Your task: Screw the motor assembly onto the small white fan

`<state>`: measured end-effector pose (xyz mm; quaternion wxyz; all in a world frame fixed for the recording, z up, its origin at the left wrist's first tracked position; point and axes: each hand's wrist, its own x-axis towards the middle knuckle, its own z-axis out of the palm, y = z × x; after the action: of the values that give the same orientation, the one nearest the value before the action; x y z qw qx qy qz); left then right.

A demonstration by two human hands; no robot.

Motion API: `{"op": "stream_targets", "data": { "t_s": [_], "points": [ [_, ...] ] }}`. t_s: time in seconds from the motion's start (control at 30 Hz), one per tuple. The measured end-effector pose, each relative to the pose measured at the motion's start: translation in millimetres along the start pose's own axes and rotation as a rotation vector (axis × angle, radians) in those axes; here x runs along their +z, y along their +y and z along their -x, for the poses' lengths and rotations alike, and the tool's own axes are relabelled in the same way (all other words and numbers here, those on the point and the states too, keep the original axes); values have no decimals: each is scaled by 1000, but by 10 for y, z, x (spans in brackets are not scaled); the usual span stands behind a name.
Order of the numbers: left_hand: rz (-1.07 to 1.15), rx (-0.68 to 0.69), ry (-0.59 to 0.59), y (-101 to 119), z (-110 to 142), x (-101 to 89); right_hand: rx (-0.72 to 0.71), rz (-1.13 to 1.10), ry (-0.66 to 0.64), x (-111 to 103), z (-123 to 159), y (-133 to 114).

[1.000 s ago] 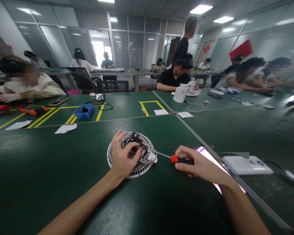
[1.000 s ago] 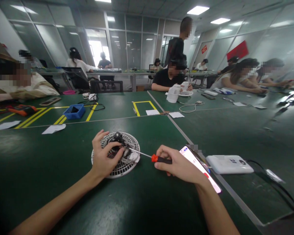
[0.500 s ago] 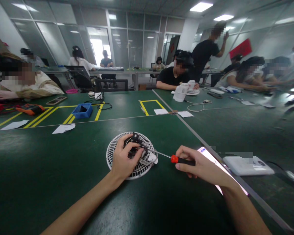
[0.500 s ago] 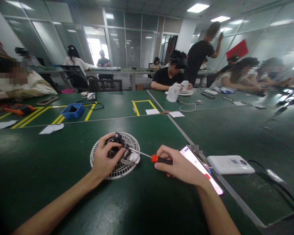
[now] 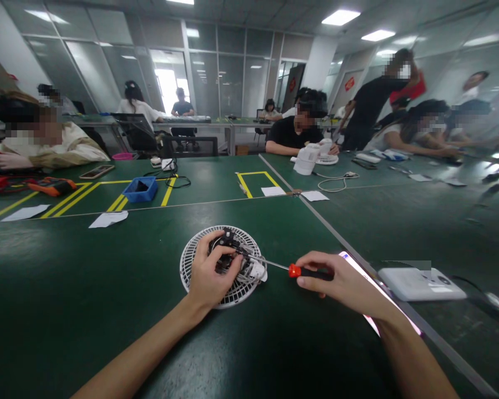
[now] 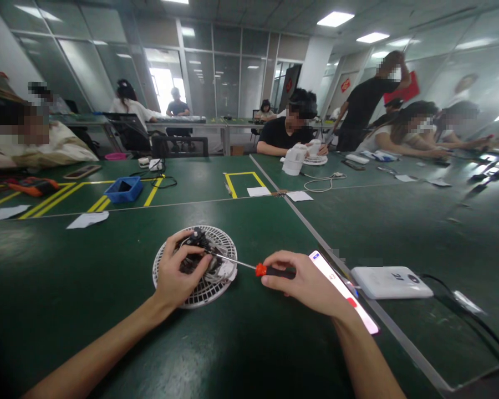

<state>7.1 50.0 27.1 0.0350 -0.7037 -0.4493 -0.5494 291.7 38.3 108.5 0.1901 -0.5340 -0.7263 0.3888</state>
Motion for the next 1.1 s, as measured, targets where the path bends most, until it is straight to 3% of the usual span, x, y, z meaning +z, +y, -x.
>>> {"op": "stream_targets", "data": {
  "t_s": [0.27, 0.53, 0.9, 1.1],
  "points": [
    [-8, 11, 12, -21, 17, 20, 67, -174, -13, 28, -40, 102],
    [-17, 28, 21, -24, 26, 26, 85, -262, -136, 43, -34, 65],
    [-15, 31, 28, 0, 41, 25, 99, -263, -58, 22, -3, 84],
    [-19, 38, 25, -2, 40, 24, 91, -184, -113, 45, -29, 100]
  ]
}}
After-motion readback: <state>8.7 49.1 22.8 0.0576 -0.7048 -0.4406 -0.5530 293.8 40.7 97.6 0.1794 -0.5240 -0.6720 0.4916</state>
